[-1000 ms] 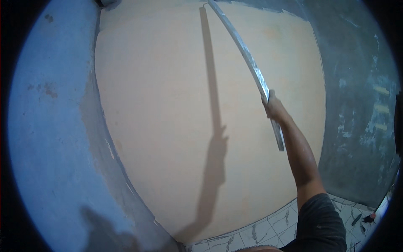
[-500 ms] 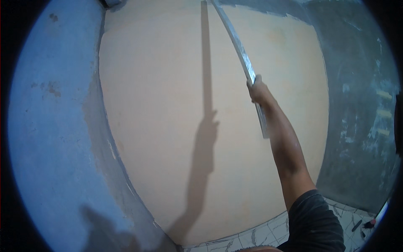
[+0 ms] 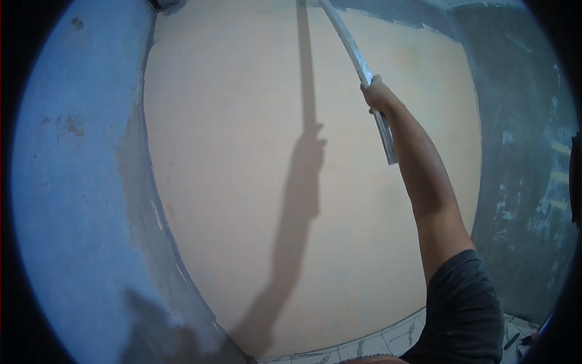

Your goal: The person holds a metal straightedge and presses it against different sections of the wall surface.

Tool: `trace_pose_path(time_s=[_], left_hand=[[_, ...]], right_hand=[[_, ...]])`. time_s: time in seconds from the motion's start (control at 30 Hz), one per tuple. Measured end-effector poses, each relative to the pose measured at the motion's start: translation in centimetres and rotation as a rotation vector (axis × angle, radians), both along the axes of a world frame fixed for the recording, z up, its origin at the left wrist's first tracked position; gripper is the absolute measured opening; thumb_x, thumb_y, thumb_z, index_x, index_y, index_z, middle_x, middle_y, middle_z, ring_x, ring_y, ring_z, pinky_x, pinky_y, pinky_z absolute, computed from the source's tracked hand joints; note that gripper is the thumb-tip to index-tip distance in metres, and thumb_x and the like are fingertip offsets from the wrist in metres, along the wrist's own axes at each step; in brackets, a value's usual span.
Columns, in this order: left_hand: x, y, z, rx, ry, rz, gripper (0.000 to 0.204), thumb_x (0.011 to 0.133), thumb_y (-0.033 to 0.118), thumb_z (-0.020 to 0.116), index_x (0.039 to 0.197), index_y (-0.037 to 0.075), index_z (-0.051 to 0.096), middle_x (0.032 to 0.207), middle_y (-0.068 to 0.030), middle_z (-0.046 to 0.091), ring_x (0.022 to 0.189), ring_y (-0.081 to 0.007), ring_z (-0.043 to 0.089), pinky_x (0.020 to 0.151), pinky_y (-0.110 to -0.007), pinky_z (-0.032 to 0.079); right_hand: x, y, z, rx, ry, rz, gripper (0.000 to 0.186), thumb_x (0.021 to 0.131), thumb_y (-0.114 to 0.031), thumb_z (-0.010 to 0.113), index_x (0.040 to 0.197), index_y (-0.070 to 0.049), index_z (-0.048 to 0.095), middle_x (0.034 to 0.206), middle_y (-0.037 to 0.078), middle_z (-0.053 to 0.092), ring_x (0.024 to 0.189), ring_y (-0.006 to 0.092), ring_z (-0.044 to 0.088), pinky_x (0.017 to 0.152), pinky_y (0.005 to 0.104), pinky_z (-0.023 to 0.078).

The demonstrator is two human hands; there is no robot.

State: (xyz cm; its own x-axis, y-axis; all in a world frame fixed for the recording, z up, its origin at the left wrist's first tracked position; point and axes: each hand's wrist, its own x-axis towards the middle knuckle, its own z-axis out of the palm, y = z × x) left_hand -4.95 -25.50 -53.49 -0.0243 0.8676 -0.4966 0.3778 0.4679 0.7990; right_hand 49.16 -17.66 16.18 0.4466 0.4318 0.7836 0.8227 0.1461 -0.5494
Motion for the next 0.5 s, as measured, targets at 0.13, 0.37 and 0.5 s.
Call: trace_pose_path(time_s=[0.13,0.37,0.5], left_hand=[[-0.5,-0.5,0.2,0.008,0.005,-0.007,0.063,0.099,0.042,0.061,0.154,0.019,0.040,0.144,-0.0107,0.053,0.118,-0.0319,0.059,0.093,-0.049,0.051],[-1.6,-1.2,0.4,0.026,0.016,-0.023,0.064,0.098,0.042,0.061,0.154,0.019,0.040,0.144,-0.0107,0.053,0.118,-0.0320,0.059,0.094,-0.049,0.051],[-1.5,-1.2,0.5,0.029,0.026,-0.033,0.064,0.098,0.042,0.061,0.154,0.019,0.041,0.144,-0.0107,0.053,0.118,-0.0321,0.059,0.094,-0.049,0.051]], right_hand=[[0.9,-1.6,-8.3,-0.044,-0.005,0.026,0.047,0.103,-0.037,0.048,0.122,0.005,0.038,0.085,0.025,0.065,0.066,0.0348,0.068,0.055,0.0449,0.056],[0.3,-5.9,-21.6,-0.159,0.008,-0.009,0.047,0.103,-0.036,0.045,0.125,0.004,0.035,0.097,0.040,0.064,0.095,0.0551,0.064,0.082,0.0578,0.052],[1.2,-6.3,-22.1,-0.154,-0.019,-0.078,0.042,0.105,-0.036,0.045,0.122,0.002,0.035,0.082,0.029,0.064,0.066,0.0378,0.068,0.056,0.0476,0.054]])
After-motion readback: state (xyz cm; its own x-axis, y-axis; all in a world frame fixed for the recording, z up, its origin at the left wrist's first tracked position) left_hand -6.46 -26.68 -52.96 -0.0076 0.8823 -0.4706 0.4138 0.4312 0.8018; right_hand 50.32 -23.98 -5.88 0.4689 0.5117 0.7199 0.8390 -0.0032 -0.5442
